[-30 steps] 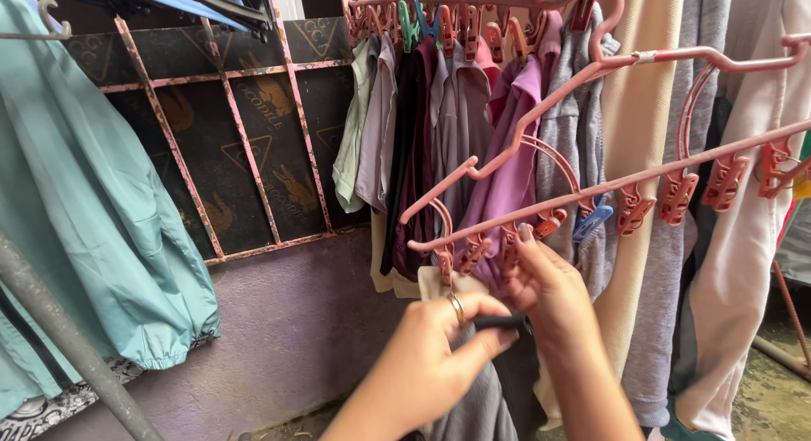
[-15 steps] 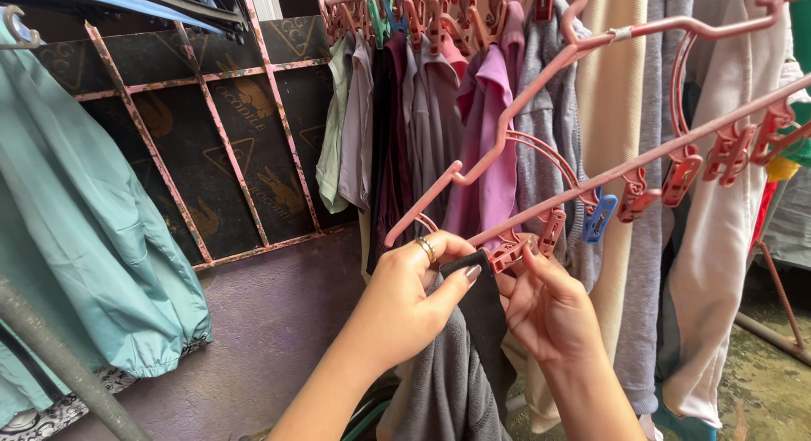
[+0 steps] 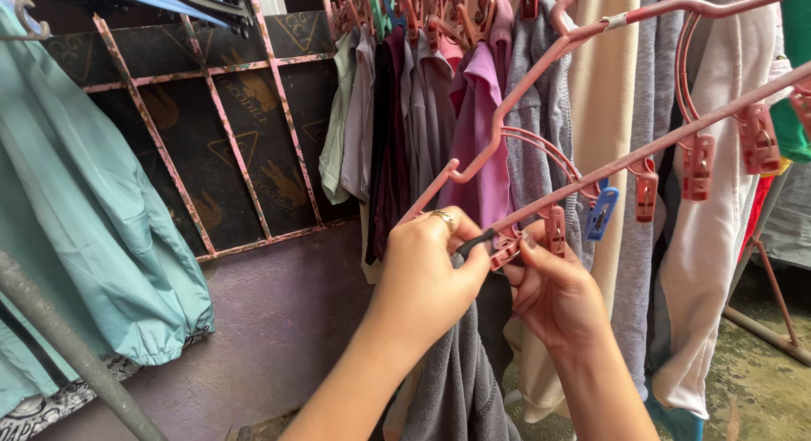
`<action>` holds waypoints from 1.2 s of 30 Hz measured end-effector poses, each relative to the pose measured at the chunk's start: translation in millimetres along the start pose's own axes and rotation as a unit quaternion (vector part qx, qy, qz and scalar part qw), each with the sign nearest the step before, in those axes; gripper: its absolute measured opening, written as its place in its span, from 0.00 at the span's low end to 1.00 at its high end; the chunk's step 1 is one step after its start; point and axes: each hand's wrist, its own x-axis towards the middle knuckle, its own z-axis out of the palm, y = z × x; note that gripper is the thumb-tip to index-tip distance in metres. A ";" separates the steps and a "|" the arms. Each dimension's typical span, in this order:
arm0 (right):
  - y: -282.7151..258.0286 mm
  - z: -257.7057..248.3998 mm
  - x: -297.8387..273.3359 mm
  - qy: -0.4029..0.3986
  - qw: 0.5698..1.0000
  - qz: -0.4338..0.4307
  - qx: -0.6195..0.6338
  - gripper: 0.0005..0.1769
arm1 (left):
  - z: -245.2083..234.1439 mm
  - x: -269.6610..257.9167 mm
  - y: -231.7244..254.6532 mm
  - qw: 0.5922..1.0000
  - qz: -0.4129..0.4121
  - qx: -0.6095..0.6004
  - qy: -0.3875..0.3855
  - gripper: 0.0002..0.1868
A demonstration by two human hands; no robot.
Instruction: The person takes various garments from a laundry basket and hangs them on a drying rack using clothespins and hangers. They handle items such as underwear, socks, and a top, securing them to the rack.
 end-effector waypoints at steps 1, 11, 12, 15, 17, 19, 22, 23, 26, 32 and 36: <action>-0.5 -0.1 0.7 0.011 1.000 -0.002 0.010 0.06 | -3.0 -0.4 -2.3 0.999 0.048 -0.010 -0.014 0.04; -0.5 1.7 -2.1 0.027 0.999 0.014 0.009 0.07 | -12.1 4.4 -3.7 0.996 -0.061 -0.008 -0.063 0.07; 0.1 0.2 -2.2 0.011 1.000 0.022 0.009 0.06 | -10.9 8.0 -4.0 0.995 -0.079 0.006 -0.053 0.07; 2.2 -1.7 -2.0 -0.024 0.999 0.016 -0.020 0.04 | -7.4 16.0 -3.3 0.996 -0.082 0.017 -0.021 0.08; 2.2 -1.0 -2.8 -0.026 0.999 0.009 -0.045 0.05 | -4.3 14.8 -2.6 0.999 -0.048 -0.003 -0.013 0.06; 1.0 -1.2 -6.2 -0.011 0.998 0.009 -0.063 0.09 | -1.0 7.2 -5.6 0.997 -0.040 -0.063 -0.006 0.06; 11.8 -4.6 -17.2 0.112 0.980 0.006 -0.162 0.16 | 14.6 -36.2 -16.1 0.980 -0.062 -0.187 0.037 0.11; 15.1 -7.3 -26.0 0.102 0.968 0.003 -0.227 0.17 | 26.6 -59.5 -19.1 0.972 -0.070 -0.211 0.076 0.16; 22.2 -15.8 -43.1 0.090 0.916 0.029 -0.390 0.20 | 54.8 -111.1 -45.3 0.932 -0.223 -0.281 0.050 0.22; -13.0 -28.4 -63.9 0.116 0.779 0.129 -0.603 0.22 | 76.4 -120.6 -107.9 0.930 -0.296 -0.198 -0.085 0.45; -17.9 -21.2 -69.4 0.134 0.674 -0.075 -0.723 0.22 | 50.4 -124.0 -93.5 0.939 -0.277 -0.190 -0.073 0.46</action>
